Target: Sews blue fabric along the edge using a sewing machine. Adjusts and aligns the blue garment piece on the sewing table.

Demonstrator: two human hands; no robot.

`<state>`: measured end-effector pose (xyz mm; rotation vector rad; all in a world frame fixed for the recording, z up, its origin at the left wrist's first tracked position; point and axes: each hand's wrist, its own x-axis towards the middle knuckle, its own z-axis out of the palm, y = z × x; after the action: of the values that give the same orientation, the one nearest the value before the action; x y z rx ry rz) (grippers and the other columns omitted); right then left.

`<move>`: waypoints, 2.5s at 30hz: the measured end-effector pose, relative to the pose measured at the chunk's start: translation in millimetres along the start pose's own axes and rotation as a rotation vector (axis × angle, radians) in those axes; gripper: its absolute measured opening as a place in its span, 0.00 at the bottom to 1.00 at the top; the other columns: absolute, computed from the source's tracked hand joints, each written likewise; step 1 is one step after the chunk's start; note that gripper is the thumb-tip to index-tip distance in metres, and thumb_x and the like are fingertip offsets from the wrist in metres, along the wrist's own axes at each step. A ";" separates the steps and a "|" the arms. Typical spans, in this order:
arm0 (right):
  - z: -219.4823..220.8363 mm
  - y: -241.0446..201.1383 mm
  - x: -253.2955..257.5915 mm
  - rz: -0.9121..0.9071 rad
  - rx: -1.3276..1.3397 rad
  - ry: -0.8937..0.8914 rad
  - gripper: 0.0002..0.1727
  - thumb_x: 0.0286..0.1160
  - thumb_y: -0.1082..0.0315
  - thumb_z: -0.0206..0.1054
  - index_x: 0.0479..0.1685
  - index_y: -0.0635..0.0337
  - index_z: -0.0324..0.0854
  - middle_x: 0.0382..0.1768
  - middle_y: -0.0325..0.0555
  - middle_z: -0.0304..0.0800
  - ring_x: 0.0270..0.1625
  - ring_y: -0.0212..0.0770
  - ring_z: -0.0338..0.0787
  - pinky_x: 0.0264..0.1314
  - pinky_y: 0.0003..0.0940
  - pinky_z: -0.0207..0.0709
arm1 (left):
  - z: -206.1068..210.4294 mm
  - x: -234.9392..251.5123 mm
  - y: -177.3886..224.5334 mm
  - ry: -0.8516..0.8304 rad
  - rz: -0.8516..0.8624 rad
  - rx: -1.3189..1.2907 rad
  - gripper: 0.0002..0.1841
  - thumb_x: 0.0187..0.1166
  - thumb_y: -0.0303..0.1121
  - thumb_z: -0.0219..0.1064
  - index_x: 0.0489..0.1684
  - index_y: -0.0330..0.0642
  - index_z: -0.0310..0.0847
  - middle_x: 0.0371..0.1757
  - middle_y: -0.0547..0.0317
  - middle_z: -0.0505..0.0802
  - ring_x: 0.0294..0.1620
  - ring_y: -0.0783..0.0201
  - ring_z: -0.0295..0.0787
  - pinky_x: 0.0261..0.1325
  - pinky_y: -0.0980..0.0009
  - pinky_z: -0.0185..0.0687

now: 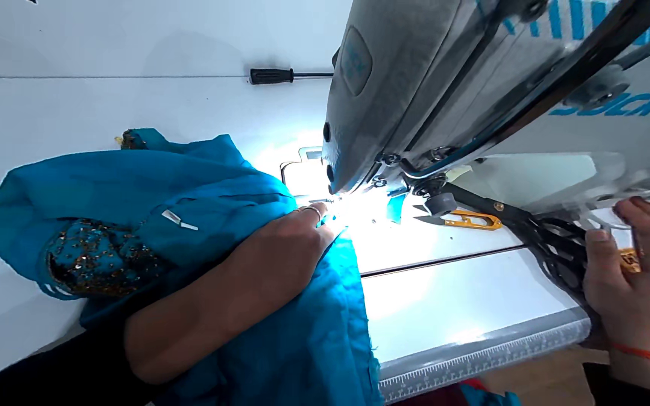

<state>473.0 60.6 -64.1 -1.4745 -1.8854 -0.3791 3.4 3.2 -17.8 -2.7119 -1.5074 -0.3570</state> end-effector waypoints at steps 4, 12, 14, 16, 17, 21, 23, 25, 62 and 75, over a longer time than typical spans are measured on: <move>-3.5 -9.1 -1.5 0.038 -0.004 -0.040 0.33 0.89 0.49 0.52 0.69 0.75 0.81 0.73 0.72 0.81 0.81 0.69 0.76 0.85 0.61 0.64 | -1.0 1.1 -0.7 -0.035 -0.009 0.000 0.19 0.86 0.31 0.54 0.67 0.45 0.88 0.68 0.46 0.88 0.68 0.52 0.88 0.63 0.62 0.86; -6.1 -21.7 -1.1 0.105 0.013 -0.065 0.34 0.90 0.49 0.51 0.61 0.76 0.87 0.65 0.70 0.88 0.73 0.66 0.86 0.80 0.59 0.72 | 2.1 -1.8 1.3 0.019 0.009 -0.014 0.18 0.83 0.29 0.56 0.64 0.45 0.89 0.69 0.45 0.89 0.69 0.50 0.88 0.67 0.59 0.85; -6.0 -24.2 -0.8 0.112 0.013 -0.064 0.34 0.90 0.49 0.50 0.60 0.76 0.87 0.65 0.70 0.88 0.73 0.67 0.85 0.79 0.59 0.72 | 1.0 -2.7 2.8 -0.001 0.000 -0.015 0.19 0.84 0.29 0.55 0.67 0.46 0.88 0.70 0.45 0.88 0.71 0.50 0.87 0.68 0.60 0.84; -5.3 -22.7 -1.6 0.100 0.013 -0.058 0.34 0.91 0.48 0.50 0.60 0.76 0.87 0.65 0.70 0.88 0.73 0.66 0.85 0.80 0.60 0.71 | 2.4 -3.7 3.4 0.014 0.006 -0.013 0.19 0.84 0.29 0.55 0.66 0.47 0.89 0.68 0.45 0.89 0.70 0.51 0.88 0.67 0.61 0.84; -4.8 -21.6 -2.3 0.088 0.011 -0.052 0.34 0.90 0.48 0.50 0.60 0.76 0.87 0.65 0.70 0.88 0.74 0.66 0.85 0.80 0.60 0.71 | 2.3 -3.9 3.8 0.017 0.008 -0.013 0.19 0.84 0.29 0.55 0.66 0.47 0.89 0.68 0.45 0.89 0.69 0.51 0.88 0.67 0.61 0.84; -5.1 -15.5 -5.1 0.011 0.030 -0.018 0.35 0.87 0.47 0.53 0.77 0.71 0.75 0.79 0.71 0.75 0.86 0.66 0.70 0.89 0.57 0.60 | 2.0 -3.0 2.9 0.025 0.025 -0.021 0.19 0.82 0.29 0.57 0.66 0.47 0.89 0.66 0.44 0.90 0.68 0.50 0.89 0.66 0.61 0.85; -5.4 -14.5 -4.9 -0.015 0.042 -0.012 0.36 0.86 0.47 0.53 0.78 0.72 0.73 0.80 0.72 0.73 0.87 0.66 0.67 0.90 0.56 0.58 | 1.7 -3.1 3.6 0.025 0.015 -0.021 0.19 0.82 0.29 0.58 0.66 0.47 0.89 0.66 0.44 0.90 0.68 0.50 0.89 0.67 0.61 0.85; -5.9 -14.7 -5.1 -0.014 0.043 -0.015 0.37 0.85 0.46 0.53 0.78 0.73 0.73 0.79 0.73 0.73 0.87 0.67 0.67 0.90 0.56 0.57 | 1.1 -2.5 4.1 0.017 0.000 -0.024 0.18 0.83 0.29 0.58 0.65 0.45 0.89 0.66 0.43 0.90 0.66 0.49 0.89 0.65 0.59 0.86; -21.5 -259.0 -76.7 0.072 1.248 -0.475 0.15 0.75 0.70 0.75 0.49 0.55 0.70 0.41 0.37 0.89 0.43 0.23 0.88 0.44 0.16 0.83 | -13.9 -18.1 30.6 -0.080 0.542 -0.266 0.15 0.83 0.35 0.55 0.56 0.55 0.88 0.48 0.69 0.91 0.47 0.65 0.84 0.40 0.71 0.74; -10.3 -278.4 -64.3 0.339 1.796 -0.589 0.17 0.88 0.56 0.61 0.67 0.53 0.71 0.62 0.35 0.87 0.60 0.25 0.88 0.63 0.25 0.83 | -37.9 -5.1 17.3 0.081 0.429 -0.480 0.08 0.83 0.42 0.62 0.44 0.53 0.85 0.36 0.75 0.84 0.40 0.82 0.81 0.41 0.86 0.77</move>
<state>223.5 -78.2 -48.4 -0.4877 -1.3096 1.6322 8.1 -15.0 19.7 -3.2182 -0.8628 -0.8881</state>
